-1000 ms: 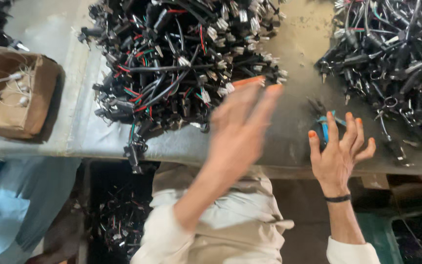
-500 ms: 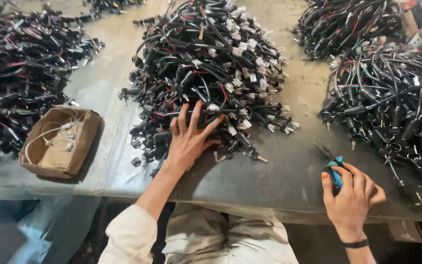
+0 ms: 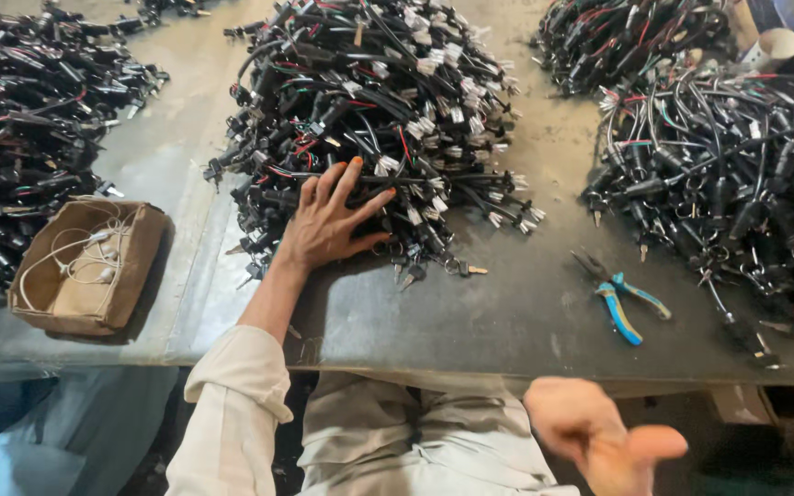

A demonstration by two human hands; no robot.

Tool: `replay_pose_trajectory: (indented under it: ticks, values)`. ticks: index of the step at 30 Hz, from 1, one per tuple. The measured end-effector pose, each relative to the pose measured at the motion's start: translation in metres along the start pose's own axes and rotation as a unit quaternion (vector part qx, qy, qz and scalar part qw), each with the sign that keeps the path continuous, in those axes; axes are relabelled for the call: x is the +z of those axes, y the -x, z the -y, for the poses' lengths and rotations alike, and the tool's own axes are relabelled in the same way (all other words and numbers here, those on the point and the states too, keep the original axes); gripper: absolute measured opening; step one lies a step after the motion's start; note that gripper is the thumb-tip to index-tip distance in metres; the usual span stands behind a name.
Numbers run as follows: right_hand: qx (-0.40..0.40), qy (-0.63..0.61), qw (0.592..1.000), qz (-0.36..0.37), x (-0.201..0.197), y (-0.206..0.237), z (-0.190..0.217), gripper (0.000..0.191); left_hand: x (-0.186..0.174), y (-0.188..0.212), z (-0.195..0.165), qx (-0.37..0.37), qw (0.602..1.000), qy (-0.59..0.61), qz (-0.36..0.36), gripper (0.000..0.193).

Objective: The person repeatedly strips the outer insulation from black wires using pliers, exposing the inner conductors. They handle each wire one at a time, cut the insulation, and place the processed wires into a pile on the table.

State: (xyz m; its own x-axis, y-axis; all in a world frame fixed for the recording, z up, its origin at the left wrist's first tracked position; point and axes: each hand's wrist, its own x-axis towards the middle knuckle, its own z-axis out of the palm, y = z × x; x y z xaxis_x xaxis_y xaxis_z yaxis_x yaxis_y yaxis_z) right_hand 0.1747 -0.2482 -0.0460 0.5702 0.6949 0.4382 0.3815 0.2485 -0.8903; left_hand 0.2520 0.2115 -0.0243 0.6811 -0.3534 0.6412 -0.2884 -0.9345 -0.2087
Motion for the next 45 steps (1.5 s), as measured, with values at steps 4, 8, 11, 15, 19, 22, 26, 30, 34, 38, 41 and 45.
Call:
replay_pose_trajectory:
  ticks: [4,8,11,15,19,22,26,30,34,38,41,45]
  values:
    - [0.185,-0.049,0.98,-0.049,0.017,-0.039,0.008,0.1,-0.006,0.003,-0.004,-0.008,1.0,-0.012,0.009,0.068]
    - [0.105,-0.032,0.992,0.067,0.009,-0.104,0.016,0.097,-0.009,0.001,-0.007,-0.018,1.0,0.0,0.003,0.07]
    - [0.079,0.142,0.987,0.004,0.003,-0.174,0.021,0.067,-0.008,-0.002,-0.005,-0.017,1.0,-0.01,0.004,0.068]
    - [-0.057,0.43,0.899,-0.057,-0.006,-0.314,-0.016,0.053,-0.007,-0.006,0.002,-0.016,1.0,0.003,-0.001,0.067]
    - [-0.09,0.556,0.826,-0.032,-0.042,-0.459,-0.062,0.11,-0.007,-0.01,0.012,-0.029,0.999,0.025,0.018,0.067]
    - [-0.038,0.588,0.808,0.015,-0.059,-0.544,-0.073,0.134,-0.005,-0.014,0.019,-0.031,0.998,0.046,0.024,0.068]
    - [0.144,0.561,0.801,0.151,-0.063,-0.608,-0.074,0.135,0.002,-0.014,0.03,-0.042,0.997,0.06,0.027,0.066]
    - [0.16,0.628,0.743,0.168,-0.055,-0.628,-0.085,0.137,0.01,-0.011,0.039,-0.04,0.996,0.072,0.03,0.065]
    - [0.195,0.596,0.758,0.178,-0.051,-0.629,-0.092,0.14,0.015,-0.01,0.041,-0.045,0.995,0.084,0.035,0.066]
    - [0.223,0.546,0.786,0.185,-0.048,-0.624,-0.092,0.151,0.014,-0.011,0.039,-0.046,0.994,0.092,0.039,0.065]
    - [0.23,0.586,0.758,0.168,-0.044,-0.624,-0.092,0.14,0.012,-0.012,0.039,-0.046,0.993,0.097,0.042,0.066]
    - [0.236,0.58,0.761,0.166,-0.045,-0.63,-0.096,0.135,0.012,-0.012,0.039,-0.046,0.994,0.091,0.033,0.066]
